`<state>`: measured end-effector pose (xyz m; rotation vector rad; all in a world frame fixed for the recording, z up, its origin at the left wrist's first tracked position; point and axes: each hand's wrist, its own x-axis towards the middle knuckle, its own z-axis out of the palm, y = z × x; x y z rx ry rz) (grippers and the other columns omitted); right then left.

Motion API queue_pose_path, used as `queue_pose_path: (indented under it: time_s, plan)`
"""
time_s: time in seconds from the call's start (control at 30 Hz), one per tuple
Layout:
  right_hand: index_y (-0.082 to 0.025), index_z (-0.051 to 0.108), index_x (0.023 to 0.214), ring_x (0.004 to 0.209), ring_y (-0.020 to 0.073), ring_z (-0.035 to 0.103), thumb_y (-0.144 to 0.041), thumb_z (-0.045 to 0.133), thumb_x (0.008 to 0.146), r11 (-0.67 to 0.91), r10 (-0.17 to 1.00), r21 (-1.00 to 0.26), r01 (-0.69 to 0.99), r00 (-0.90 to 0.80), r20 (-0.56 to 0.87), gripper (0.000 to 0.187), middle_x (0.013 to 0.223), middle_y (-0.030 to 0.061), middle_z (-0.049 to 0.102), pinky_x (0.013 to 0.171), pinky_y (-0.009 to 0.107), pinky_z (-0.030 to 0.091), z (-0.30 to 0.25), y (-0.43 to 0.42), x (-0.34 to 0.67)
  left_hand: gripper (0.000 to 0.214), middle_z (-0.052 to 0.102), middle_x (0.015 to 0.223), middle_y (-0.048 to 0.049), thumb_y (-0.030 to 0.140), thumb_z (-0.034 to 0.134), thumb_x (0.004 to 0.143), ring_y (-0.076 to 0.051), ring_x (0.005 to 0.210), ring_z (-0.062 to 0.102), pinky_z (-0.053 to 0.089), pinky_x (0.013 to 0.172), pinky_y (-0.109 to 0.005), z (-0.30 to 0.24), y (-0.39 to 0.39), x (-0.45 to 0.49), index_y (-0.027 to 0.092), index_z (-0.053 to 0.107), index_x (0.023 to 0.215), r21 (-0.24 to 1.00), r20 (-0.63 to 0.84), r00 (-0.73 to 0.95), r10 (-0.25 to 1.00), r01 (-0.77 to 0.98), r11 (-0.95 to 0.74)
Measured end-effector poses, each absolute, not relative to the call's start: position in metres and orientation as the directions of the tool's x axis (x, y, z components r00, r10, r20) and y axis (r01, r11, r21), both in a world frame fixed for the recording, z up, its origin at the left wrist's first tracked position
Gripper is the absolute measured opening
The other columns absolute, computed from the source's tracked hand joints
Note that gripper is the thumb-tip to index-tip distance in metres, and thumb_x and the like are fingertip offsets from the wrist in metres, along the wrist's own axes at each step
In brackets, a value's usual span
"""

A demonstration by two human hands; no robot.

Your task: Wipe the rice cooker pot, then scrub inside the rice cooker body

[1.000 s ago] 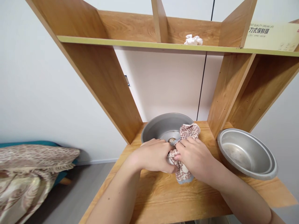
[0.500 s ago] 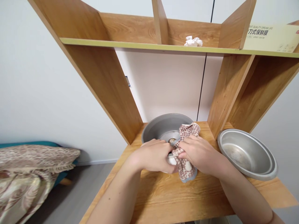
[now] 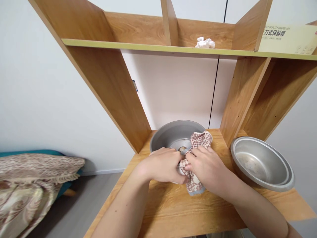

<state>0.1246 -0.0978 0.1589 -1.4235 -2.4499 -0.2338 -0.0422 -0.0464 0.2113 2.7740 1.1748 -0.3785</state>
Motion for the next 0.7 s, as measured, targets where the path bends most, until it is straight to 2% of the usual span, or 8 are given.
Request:
queue_pose_path:
  time_s: [0.4,0.7]
  plan:
    - [-0.019,0.06,0.094,0.092,0.0206,0.054,-0.035,0.05,0.101,0.556,0.819,-0.112,0.824,-0.52,0.243,0.02,0.094,0.0044,0.062,0.08,0.034,0.04,0.181,-0.097,0.145,0.034,0.07,0.069,-0.0015,0.059,0.061,0.066,-0.023,0.068,0.065,0.041,0.058,-0.032,0.214,-0.047,-0.042,0.026,0.067,0.072,0.013,-0.274,0.681,0.679,0.709,-0.705]
    - [-0.02,0.058,0.092,0.091,0.023,0.055,-0.039,0.054,0.098,0.5,0.819,-0.004,0.866,-0.472,0.326,0.021,0.091,0.0044,0.062,0.078,0.036,0.039,0.162,-0.099,0.127,0.035,0.068,0.065,-0.0021,0.06,0.06,0.066,-0.023,0.064,0.064,0.04,0.055,-0.032,0.212,-0.047,-0.041,0.025,0.064,0.066,0.005,-0.274,0.671,0.69,0.718,-0.696]
